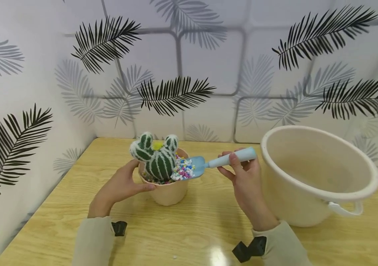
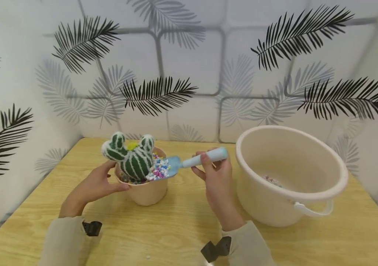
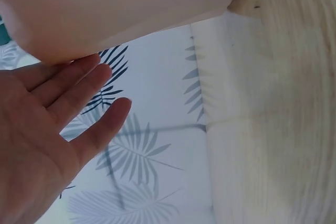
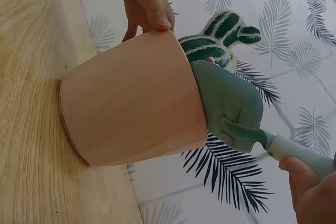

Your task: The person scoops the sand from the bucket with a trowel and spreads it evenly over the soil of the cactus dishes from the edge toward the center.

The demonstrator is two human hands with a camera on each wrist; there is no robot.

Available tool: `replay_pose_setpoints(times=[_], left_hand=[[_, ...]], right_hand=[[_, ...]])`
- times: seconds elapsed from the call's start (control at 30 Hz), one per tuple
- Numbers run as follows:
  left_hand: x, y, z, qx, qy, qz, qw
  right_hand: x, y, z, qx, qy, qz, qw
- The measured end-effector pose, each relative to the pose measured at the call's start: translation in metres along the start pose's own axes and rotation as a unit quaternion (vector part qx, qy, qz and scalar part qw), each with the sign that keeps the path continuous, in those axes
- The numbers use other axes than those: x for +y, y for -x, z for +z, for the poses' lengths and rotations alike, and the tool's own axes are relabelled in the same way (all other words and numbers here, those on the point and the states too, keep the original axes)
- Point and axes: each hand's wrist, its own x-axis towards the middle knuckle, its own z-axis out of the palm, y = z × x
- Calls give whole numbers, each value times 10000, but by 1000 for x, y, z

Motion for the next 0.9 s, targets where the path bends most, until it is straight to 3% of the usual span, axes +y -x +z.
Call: replay_pose_setpoints(times=[0.17,0.47,0.7,0.9], left_hand=[[1,7,-9,53,-231,-98,9997],[-8,-1,0,-165,683,176,9974],[-8,-3,2,-104,546,141,9984],[-4,-3,0,-252,549,100,9981]], right_hand=[[4,1,0,13,-61,-66,10000],[5,1,2,-82,-80,-234,9997],[3,1,4,-85,73,-387,9992],[2,0,2,45,102,-544,9985]])
